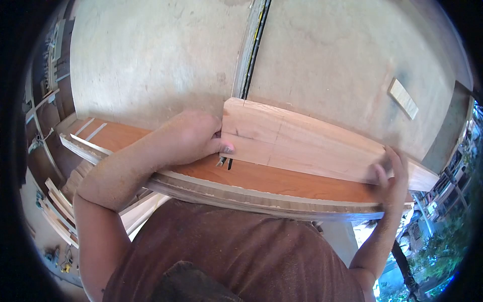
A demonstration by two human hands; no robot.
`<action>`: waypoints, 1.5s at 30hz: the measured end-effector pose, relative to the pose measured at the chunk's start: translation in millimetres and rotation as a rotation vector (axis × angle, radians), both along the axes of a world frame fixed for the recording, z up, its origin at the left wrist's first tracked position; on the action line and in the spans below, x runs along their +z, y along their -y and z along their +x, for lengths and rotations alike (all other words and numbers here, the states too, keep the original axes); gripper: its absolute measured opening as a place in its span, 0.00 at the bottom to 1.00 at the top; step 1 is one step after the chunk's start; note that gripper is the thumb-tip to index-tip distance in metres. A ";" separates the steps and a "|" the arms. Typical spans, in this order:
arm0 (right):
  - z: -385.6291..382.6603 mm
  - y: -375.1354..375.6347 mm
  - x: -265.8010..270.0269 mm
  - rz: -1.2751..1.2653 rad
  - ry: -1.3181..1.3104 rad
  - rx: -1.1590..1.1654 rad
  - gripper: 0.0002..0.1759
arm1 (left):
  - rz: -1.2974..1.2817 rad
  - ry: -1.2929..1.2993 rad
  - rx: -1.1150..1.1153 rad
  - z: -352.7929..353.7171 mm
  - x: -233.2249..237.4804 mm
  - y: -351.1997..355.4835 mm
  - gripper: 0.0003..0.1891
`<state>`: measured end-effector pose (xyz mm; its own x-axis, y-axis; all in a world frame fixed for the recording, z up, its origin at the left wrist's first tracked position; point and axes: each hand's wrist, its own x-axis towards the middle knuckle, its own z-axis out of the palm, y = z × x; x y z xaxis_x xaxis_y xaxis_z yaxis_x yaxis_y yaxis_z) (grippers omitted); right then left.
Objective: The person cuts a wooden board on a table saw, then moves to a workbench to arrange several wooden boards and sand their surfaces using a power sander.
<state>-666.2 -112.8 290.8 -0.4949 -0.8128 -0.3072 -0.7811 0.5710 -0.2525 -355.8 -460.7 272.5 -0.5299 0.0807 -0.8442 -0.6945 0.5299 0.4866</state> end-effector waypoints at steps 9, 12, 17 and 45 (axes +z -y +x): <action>21.0 17.0 -1.1 0.005 0.114 -0.199 0.29 | 0.000 0.017 0.039 -0.3 -2.3 -1.2 0.25; 22.6 17.2 -2.7 0.002 0.091 -0.172 0.31 | -0.006 0.031 0.031 -1.8 -0.2 -1.0 0.25; 26.2 18.0 -4.3 0.006 0.066 -0.214 0.32 | -0.026 0.000 0.005 1.9 -1.9 -1.4 0.25; 30.4 13.2 6.8 -0.092 -0.104 -0.063 0.28 | -0.454 -0.418 0.196 -4.2 82.7 -52.5 0.27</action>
<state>-635.9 -126.0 297.7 -0.5707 -0.8017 -0.1775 -0.7695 0.5976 -0.2253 -360.0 -408.2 355.2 -0.7898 -0.3675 -0.4911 -0.6001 0.6289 0.4943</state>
